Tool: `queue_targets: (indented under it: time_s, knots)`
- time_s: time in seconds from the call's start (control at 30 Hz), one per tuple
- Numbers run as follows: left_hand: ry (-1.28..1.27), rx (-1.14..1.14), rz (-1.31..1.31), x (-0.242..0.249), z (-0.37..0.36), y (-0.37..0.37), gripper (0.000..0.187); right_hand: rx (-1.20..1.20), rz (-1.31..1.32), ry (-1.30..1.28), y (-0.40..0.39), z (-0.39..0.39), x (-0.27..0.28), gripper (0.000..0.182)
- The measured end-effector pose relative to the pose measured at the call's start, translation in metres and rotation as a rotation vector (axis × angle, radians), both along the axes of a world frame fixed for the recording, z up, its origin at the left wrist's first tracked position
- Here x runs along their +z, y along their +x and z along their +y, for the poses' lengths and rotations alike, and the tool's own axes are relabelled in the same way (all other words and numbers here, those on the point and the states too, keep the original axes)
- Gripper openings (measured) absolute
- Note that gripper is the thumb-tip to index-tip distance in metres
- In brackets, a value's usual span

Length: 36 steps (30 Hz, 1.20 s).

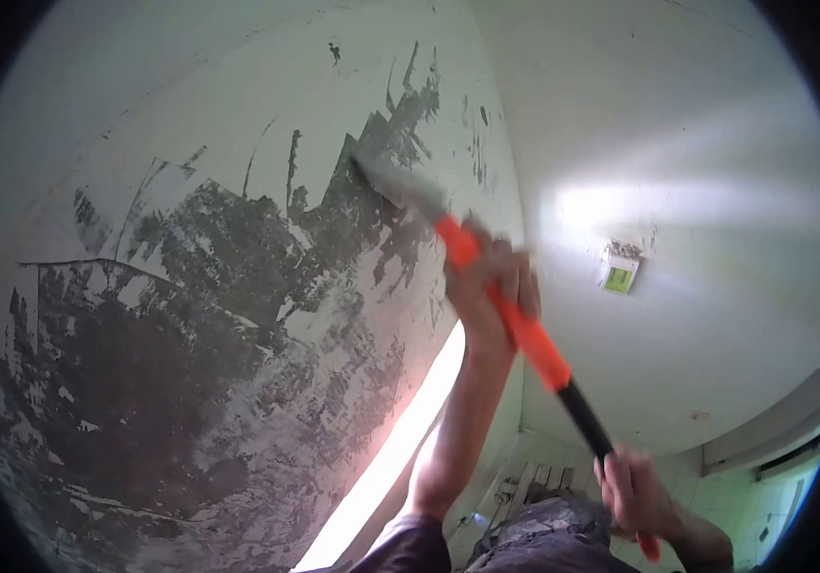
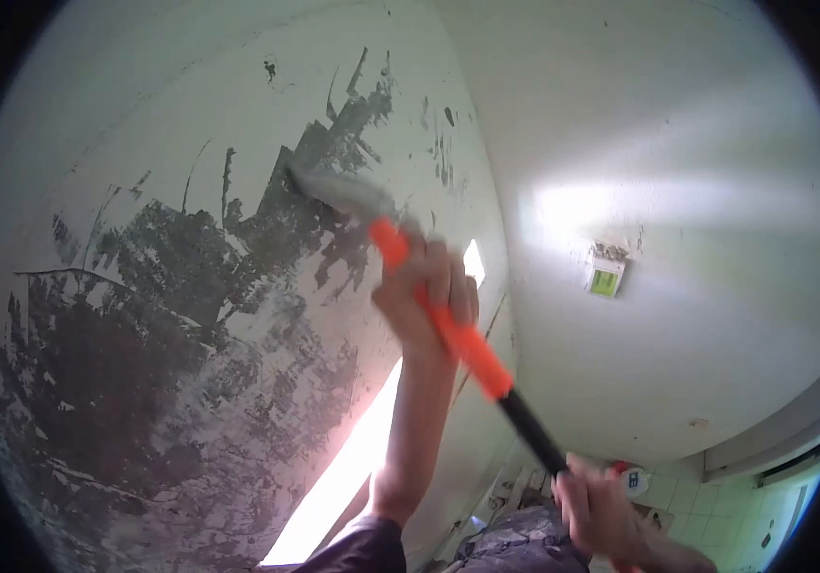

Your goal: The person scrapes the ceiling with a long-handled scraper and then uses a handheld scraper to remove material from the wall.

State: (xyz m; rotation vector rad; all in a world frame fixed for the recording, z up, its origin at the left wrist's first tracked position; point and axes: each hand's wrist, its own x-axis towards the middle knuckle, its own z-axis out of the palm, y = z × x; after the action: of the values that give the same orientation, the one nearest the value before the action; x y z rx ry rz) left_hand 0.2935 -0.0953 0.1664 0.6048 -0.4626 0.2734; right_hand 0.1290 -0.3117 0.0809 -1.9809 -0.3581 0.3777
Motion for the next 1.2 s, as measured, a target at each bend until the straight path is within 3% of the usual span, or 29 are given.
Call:
queue_targets:
  time_s: [0.1,0.17,0.2,0.23,0.27,0.33,0.37,0.4,0.47,0.5,0.6,0.67,0.73,0.8,0.87,0.9,1.03,1.07,1.1,1.13,1.17,1.2]
  knots:
    - [0.052,0.011,-0.048,0.021,0.000,0.038,0.018,-0.149,-0.046,0.012,0.044,0.017,0.009,0.031]
    - [0.006,-0.035,-0.080,0.027,-0.002,0.039,0.018,-0.016,-0.336,-0.036,0.041,0.005,0.004,0.027]
    - [-0.038,-0.085,-0.076,0.007,0.002,0.019,0.018,0.064,-0.455,-0.056,0.035,0.005,-0.004,0.026]
    - [-0.067,-0.104,-0.099,-0.007,0.000,0.003,0.018,-0.026,-0.047,-0.002,0.020,-0.003,0.005,0.026]
    - [-0.066,-0.100,-0.120,-0.002,-0.001,0.016,0.018,-0.021,-0.068,-0.003,0.037,-0.004,0.002,0.026]
    - [-0.072,-0.040,-0.095,0.007,-0.002,0.036,0.017,-0.013,-0.377,-0.073,0.065,-0.001,-0.016,0.026]
    - [0.015,-0.022,-0.147,0.035,-0.001,0.050,0.017,-0.178,-0.212,-0.053,0.088,0.013,0.001,0.027]
    - [0.060,-0.003,-0.179,0.045,0.001,0.064,0.016,-0.167,-0.217,-0.065,0.093,0.012,-0.010,0.027]
    - [-0.044,-0.004,-0.127,0.027,-0.002,0.051,0.019,-0.041,-0.586,-0.004,0.099,0.005,-0.035,0.031]
    - [-0.043,-0.086,-0.186,0.004,0.002,0.041,0.018,-0.070,-0.217,-0.030,0.076,-0.002,-0.029,0.032]
    - [-0.016,-0.144,-0.232,0.005,0.005,0.046,0.018,-0.032,-0.558,-0.067,0.094,0.000,-0.050,0.036]
    - [0.023,-0.089,-0.230,0.046,0.000,0.072,0.017,-0.178,-0.244,-0.005,0.119,0.004,0.008,0.037]
    - [0.014,-0.058,-0.257,0.033,-0.008,0.070,0.016,-0.135,-0.293,-0.004,0.126,-0.018,0.002,0.038]
    - [-0.181,-0.175,-0.177,-0.010,-0.007,0.053,0.017,0.037,-0.642,-0.192,0.118,-0.035,-0.055,0.041]
    - [0.080,-0.120,-0.156,-0.027,0.006,0.028,0.017,0.001,-0.415,-0.084,0.104,-0.032,-0.050,0.042]
    - [0.018,-0.197,-0.112,-0.024,0.008,0.035,0.017,0.002,-0.466,-0.253,0.124,-0.037,-0.065,0.045]
    - [-0.028,-0.088,-0.194,0.031,-0.001,0.055,0.012,-0.113,-0.492,-0.171,0.164,-0.024,-0.006,0.039]
    - [-0.045,-0.067,-0.211,0.016,-0.002,0.044,0.012,-0.027,-0.594,-0.175,0.174,-0.035,-0.047,0.037]
    - [-0.143,-0.123,-0.155,-0.011,-0.003,0.031,0.009,0.011,-0.934,-0.307,0.167,-0.038,-0.077,0.034]
    - [-0.233,-0.183,-0.107,-0.029,0.000,0.023,0.007,0.035,-0.554,-0.116,0.150,-0.040,-0.086,0.036]
    - [-0.129,-0.170,-0.193,-0.037,0.008,0.020,0.006,0.068,-1.047,-0.094,0.151,-0.032,-0.100,0.041]
    - [-0.029,-0.155,-0.261,-0.042,0.015,0.017,0.007,0.048,-0.522,-0.077,0.127,-0.026,-0.079,0.044]
